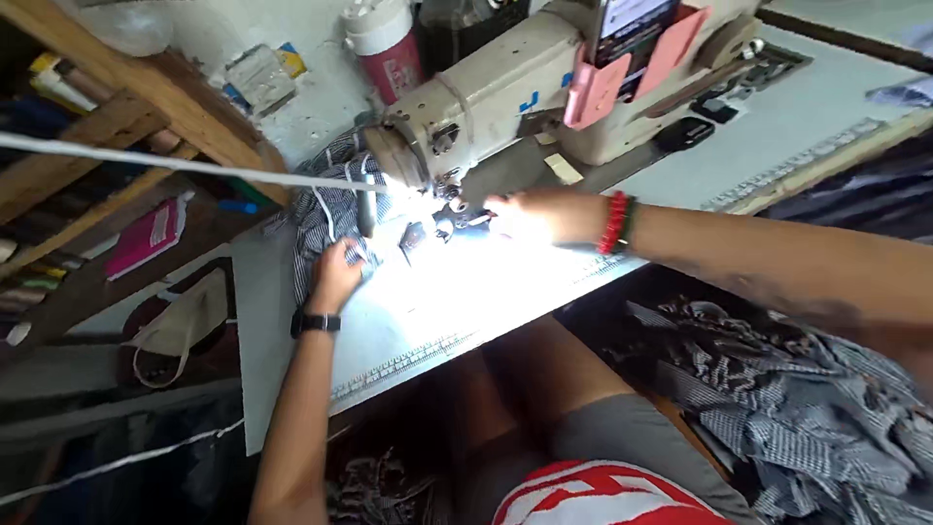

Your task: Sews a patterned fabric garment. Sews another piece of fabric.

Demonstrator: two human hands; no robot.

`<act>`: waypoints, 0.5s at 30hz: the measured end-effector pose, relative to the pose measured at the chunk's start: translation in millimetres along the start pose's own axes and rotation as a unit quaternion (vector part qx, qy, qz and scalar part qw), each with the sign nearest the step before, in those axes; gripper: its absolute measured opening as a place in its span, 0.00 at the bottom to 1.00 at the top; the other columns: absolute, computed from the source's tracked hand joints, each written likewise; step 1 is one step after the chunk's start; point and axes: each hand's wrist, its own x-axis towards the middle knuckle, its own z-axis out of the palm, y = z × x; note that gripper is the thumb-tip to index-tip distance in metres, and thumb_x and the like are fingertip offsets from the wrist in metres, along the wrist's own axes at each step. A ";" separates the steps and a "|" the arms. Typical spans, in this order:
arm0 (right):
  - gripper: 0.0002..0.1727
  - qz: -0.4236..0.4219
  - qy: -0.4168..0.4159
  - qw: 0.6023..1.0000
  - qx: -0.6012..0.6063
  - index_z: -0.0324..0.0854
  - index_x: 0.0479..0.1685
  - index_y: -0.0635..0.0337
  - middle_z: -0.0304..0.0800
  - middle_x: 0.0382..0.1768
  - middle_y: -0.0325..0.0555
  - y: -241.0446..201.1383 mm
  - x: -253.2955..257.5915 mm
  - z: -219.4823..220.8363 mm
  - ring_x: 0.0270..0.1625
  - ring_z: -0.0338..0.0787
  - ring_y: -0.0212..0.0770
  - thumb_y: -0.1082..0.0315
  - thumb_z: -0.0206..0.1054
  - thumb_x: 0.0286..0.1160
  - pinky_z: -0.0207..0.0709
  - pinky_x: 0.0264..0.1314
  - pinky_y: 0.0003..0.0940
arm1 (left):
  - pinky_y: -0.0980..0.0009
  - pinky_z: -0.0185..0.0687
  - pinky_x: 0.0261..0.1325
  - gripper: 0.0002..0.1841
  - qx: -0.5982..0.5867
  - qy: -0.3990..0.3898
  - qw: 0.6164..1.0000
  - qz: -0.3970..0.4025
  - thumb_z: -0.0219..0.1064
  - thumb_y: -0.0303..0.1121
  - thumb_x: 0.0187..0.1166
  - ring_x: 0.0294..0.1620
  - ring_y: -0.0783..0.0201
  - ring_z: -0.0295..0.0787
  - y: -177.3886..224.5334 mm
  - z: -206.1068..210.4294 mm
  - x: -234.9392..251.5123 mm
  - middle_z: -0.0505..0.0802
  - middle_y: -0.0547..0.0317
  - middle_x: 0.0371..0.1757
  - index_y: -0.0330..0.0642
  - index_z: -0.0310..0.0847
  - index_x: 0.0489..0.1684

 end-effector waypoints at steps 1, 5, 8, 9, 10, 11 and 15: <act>0.17 -0.015 -0.004 1.000 0.011 0.76 0.63 0.58 0.87 0.37 0.53 -10.8 -12.3 -1.7 0.41 0.91 0.57 0.56 0.62 0.85 0.84 0.43 0.58 | 0.36 0.83 0.62 0.20 0.010 -0.010 0.999 0.030 0.78 0.30 0.69 0.58 0.40 0.91 -6.5 -2.6 -34.8 0.93 0.39 0.56 0.36 0.85 0.61; 0.12 -0.261 0.101 0.959 0.054 0.88 0.42 0.56 0.90 0.30 0.45 -89.1 -12.7 7.6 0.35 0.91 0.48 0.56 0.69 0.78 0.82 0.40 0.53 | 0.54 0.91 0.54 0.16 -0.031 0.022 0.988 0.149 0.77 0.40 0.64 0.47 0.55 0.95 -3.0 3.9 -191.5 0.96 0.49 0.45 0.39 0.93 0.44; 0.09 -0.370 0.066 0.922 0.099 0.89 0.51 0.58 0.91 0.43 0.49 -181.3 27.2 11.6 0.46 0.92 0.49 0.66 0.66 0.81 0.85 0.49 0.51 | 0.78 0.87 0.54 0.16 -0.116 0.171 0.967 0.149 0.76 0.52 0.72 0.47 0.75 0.89 18.0 15.0 -289.1 0.91 0.64 0.42 0.51 0.90 0.43; 0.11 -0.394 0.054 0.911 0.109 0.89 0.54 0.61 0.90 0.51 0.54 -211.3 46.0 17.9 0.52 0.92 0.53 0.69 0.65 0.82 0.85 0.55 0.53 | 0.83 0.84 0.55 0.15 -0.116 0.235 0.956 0.135 0.75 0.51 0.74 0.49 0.79 0.87 23.5 18.1 -315.7 0.90 0.67 0.44 0.52 0.89 0.45; 0.12 -0.403 0.044 0.908 0.101 0.88 0.57 0.63 0.87 0.61 0.57 -238.4 65.3 24.6 0.59 0.90 0.57 0.71 0.63 0.82 0.85 0.59 0.56 | 0.86 0.82 0.56 0.13 -0.103 0.292 0.945 0.105 0.73 0.48 0.76 0.50 0.82 0.85 27.8 20.6 -340.5 0.88 0.68 0.46 0.52 0.88 0.46; 0.14 -0.395 0.026 0.914 0.085 0.86 0.62 0.64 0.81 0.73 0.59 -262.6 83.6 29.7 0.66 0.88 0.61 0.74 0.63 0.82 0.83 0.63 0.60 | 0.89 0.80 0.55 0.11 -0.085 0.339 0.935 0.057 0.72 0.44 0.78 0.49 0.84 0.84 31.2 22.7 -363.9 0.86 0.66 0.47 0.49 0.85 0.48; 0.33 -0.284 0.001 0.957 0.050 0.70 0.87 0.51 0.56 0.91 0.63 -311.9 146.7 59.7 0.74 0.79 0.75 0.78 0.62 0.79 0.77 0.65 0.73 | 0.60 0.87 0.42 0.31 -0.006 0.260 0.912 -0.317 0.72 0.30 0.76 0.38 0.53 0.88 38.9 18.8 -449.2 0.86 0.27 0.59 0.20 0.69 0.76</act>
